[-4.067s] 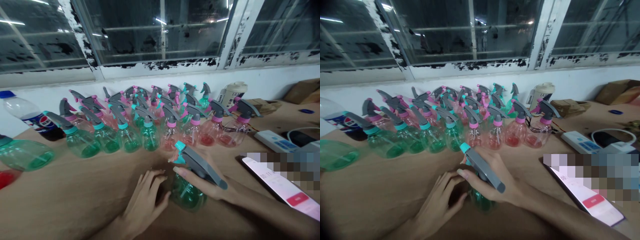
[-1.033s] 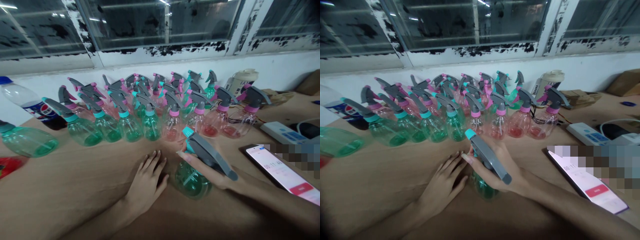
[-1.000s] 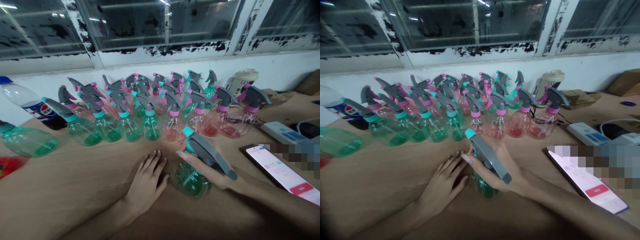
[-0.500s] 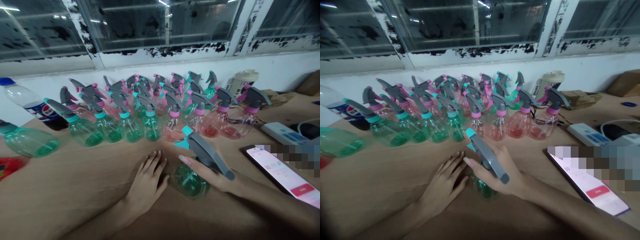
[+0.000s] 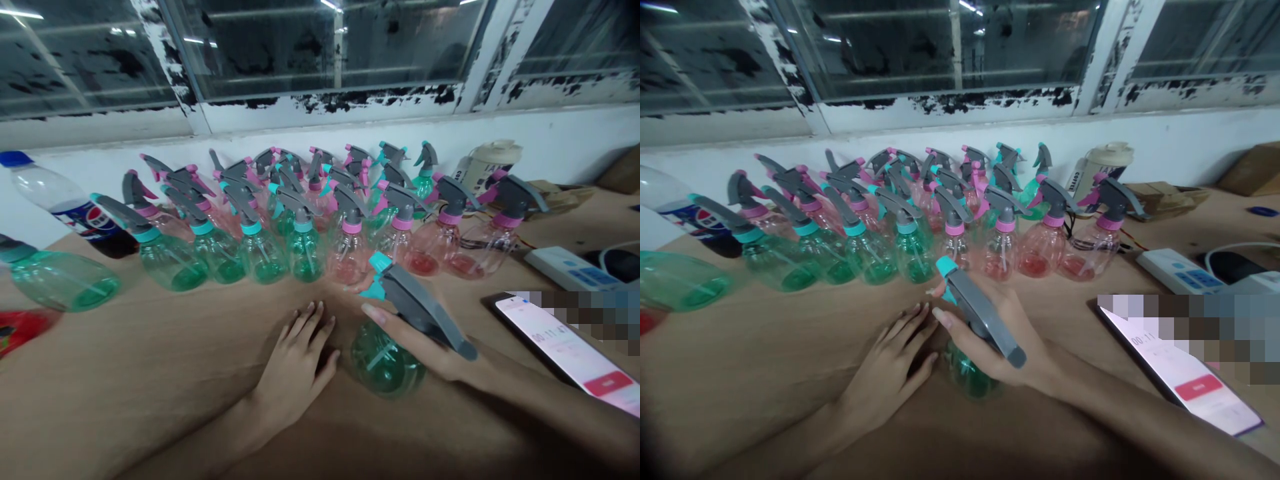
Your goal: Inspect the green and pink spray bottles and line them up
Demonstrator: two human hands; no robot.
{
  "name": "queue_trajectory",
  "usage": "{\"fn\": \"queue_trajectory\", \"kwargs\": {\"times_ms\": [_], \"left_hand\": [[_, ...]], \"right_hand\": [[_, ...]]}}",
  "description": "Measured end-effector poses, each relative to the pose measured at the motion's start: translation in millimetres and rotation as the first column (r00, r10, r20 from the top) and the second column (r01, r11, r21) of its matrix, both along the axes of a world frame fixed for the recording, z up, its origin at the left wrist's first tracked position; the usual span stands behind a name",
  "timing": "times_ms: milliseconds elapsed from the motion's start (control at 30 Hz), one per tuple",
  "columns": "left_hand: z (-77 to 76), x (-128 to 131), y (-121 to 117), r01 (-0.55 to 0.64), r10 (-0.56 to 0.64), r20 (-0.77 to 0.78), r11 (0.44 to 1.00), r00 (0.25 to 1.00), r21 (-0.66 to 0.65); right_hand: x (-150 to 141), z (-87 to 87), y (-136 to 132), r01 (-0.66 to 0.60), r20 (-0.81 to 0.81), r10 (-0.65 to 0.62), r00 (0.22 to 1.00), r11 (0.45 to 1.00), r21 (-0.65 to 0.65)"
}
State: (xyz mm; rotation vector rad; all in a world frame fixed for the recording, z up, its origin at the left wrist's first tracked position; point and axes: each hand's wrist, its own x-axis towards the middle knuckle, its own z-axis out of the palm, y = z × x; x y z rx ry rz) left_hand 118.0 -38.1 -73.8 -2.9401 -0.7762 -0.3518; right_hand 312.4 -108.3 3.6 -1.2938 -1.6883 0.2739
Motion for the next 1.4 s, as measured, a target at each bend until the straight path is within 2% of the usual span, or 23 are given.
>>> {"fn": "queue_trajectory", "kwargs": {"times_ms": [100,267,433,600,967,1100,1267,1400], "left_hand": [[0.2,0.1,-0.2,0.001,-0.001,0.008,1.000,1.000,-0.002],[-0.4,0.7,0.1,0.001,-0.001,0.008,1.000,1.000,-0.011],[-0.9,0.8,-0.2,0.000,0.000,0.009,1.000,1.000,-0.018],[-1.5,0.7,-0.3,-0.008,0.008,0.000,1.000,1.000,-0.017],[-1.9,0.2,0.7,0.001,-0.001,0.002,1.000,1.000,-0.007],[-2.2,-0.4,1.1,-0.003,0.003,0.001,1.000,1.000,-0.005],[-1.5,0.3,0.3,-0.006,0.006,-0.003,1.000,1.000,0.001],[-1.6,0.3,0.1,-0.005,0.005,-0.002,1.000,1.000,-0.004]], "right_hand": [[-1.3,2.2,0.2,-0.058,-0.105,0.053,0.993,0.997,-0.043],[-1.3,2.6,-2.0,-0.007,-0.030,0.004,1.000,0.994,-0.113],[-0.8,3.6,-2.8,-0.008,-0.026,0.008,1.000,1.000,-0.018],[-1.2,0.0,-3.3,-0.016,-0.054,0.014,0.998,0.999,-0.035],[-1.4,-3.1,-3.8,0.083,0.002,-0.083,0.997,0.996,0.016],[0.0,-3.7,-3.3,0.039,0.001,-0.039,0.999,0.999,-0.009],[2.1,-1.2,-1.8,0.016,0.024,-0.017,1.000,0.999,0.038],[2.5,2.9,-0.3,-0.017,0.015,0.016,1.000,1.000,0.022]]}}
